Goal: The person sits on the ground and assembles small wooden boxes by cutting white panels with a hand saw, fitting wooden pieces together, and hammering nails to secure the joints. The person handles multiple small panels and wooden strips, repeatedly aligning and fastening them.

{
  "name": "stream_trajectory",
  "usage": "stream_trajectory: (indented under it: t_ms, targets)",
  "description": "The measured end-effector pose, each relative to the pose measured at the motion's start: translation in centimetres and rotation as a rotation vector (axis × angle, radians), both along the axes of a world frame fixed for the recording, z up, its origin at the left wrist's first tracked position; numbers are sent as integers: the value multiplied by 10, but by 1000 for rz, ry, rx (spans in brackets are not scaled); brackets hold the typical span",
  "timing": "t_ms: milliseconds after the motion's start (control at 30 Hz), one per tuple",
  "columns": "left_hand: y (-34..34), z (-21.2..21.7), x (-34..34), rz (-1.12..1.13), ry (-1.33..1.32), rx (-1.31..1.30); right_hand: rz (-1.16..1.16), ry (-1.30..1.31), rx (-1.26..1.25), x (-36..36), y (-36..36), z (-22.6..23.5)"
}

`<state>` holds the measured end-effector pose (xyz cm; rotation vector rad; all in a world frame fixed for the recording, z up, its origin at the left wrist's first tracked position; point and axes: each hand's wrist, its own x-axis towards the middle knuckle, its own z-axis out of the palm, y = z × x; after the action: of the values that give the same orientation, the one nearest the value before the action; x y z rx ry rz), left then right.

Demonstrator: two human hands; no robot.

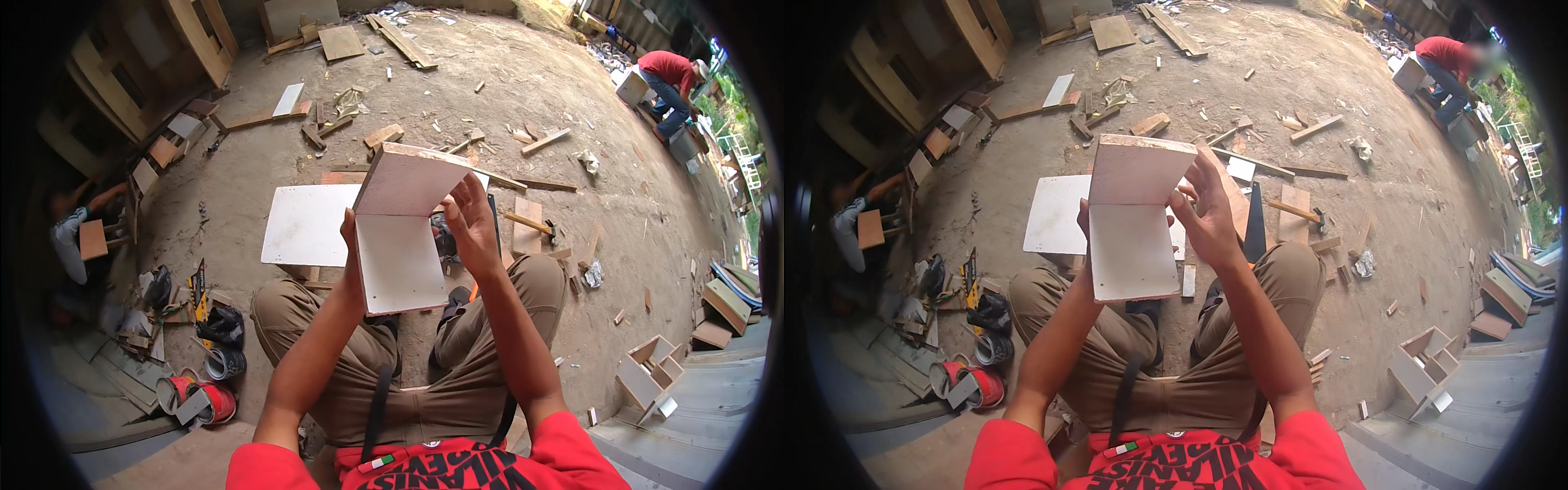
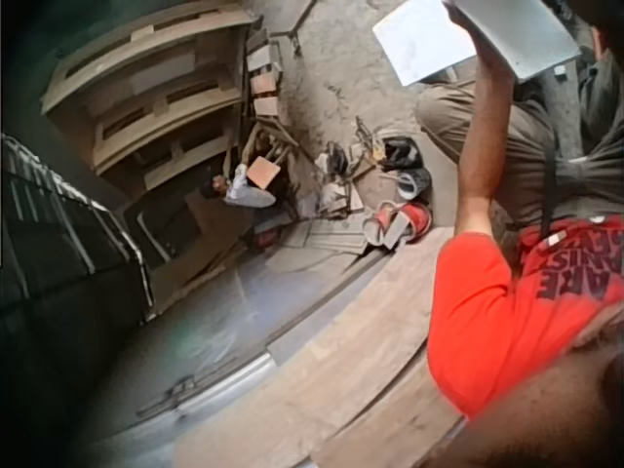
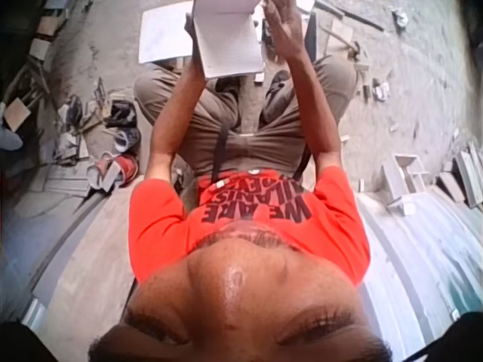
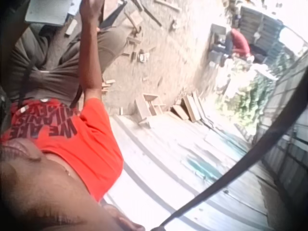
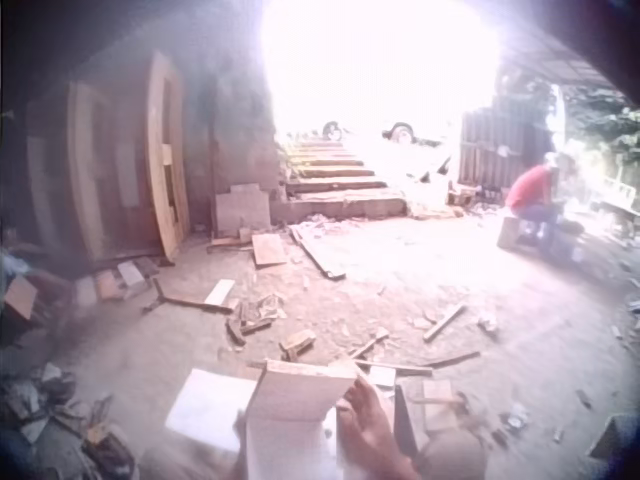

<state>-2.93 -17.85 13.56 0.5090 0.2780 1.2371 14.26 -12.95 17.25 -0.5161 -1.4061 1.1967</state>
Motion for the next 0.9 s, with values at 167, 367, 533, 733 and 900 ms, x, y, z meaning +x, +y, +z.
stream_trajectory:
  t_ms: [167,367,533,733,900]
  targets:
    - [-2,5,12,-42,218,-130,11,61,-285,9,13,-17]
    - [11,-22,-1,96,400,-293,-246,332,-459,22,36,-34]
    - [16,-7,-12,425,1092,-8,149,585,-657,36,28,-26]
    - [16,0,-23,401,1310,164,171,160,-525,23,23,-29]
    - [12,11,-37,247,1170,206,117,-775,291,-5,7,-40]
